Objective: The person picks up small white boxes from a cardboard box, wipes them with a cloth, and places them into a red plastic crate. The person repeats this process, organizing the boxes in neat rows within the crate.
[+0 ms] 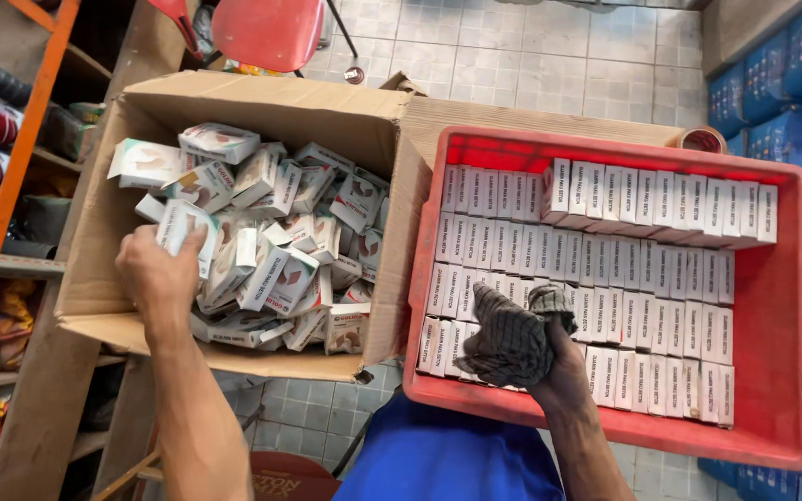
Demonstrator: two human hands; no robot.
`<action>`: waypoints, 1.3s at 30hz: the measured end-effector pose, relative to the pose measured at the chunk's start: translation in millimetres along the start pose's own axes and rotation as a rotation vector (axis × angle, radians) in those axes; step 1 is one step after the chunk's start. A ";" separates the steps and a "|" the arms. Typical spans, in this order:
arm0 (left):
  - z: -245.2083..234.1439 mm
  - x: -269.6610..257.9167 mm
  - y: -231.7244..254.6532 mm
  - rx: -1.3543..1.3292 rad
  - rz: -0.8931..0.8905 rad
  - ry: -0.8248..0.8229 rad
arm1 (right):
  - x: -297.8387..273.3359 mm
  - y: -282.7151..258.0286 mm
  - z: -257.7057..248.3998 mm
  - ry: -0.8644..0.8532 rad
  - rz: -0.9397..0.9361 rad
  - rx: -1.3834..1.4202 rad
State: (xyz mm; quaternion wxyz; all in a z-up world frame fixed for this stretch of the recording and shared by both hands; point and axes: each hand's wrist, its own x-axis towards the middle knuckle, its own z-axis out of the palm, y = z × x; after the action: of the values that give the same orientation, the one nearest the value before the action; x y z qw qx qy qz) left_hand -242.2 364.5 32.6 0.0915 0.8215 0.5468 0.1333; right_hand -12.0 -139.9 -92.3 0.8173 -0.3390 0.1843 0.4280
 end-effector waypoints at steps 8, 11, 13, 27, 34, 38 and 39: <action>-18.7 -186.1 208.6 -0.739 0.080 -0.427 | -52.0 -5.1 144.3 -0.073 -0.583 -0.646; 19.2 -245.0 245.4 -1.411 0.252 -0.795 | -67.6 -5.5 147.1 -0.268 -1.095 -1.184; 24.4 -253.4 257.7 -1.736 0.295 -1.073 | -70.6 -20.4 146.6 -0.139 -1.354 -1.298; 63.9 -287.1 292.4 -0.803 0.703 -0.521 | -84.6 -68.1 96.2 0.123 -1.075 -1.173; 42.9 -301.5 307.0 -0.527 0.934 -0.402 | -47.4 -65.8 56.8 0.453 -1.236 -1.066; 42.3 -296.7 317.1 -0.568 0.782 -0.477 | -68.4 -80.3 76.7 0.546 -1.275 -1.086; 54.6 -298.9 311.2 -0.621 0.752 -0.467 | -72.5 -69.2 79.9 0.315 -1.346 -1.187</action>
State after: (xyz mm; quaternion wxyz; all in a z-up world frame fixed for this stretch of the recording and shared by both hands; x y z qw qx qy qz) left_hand -62.3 -31.4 37.5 0.3951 0.9026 0.1151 0.1262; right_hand 4.9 -152.6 34.1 0.5508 -0.7947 -0.1936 -0.1661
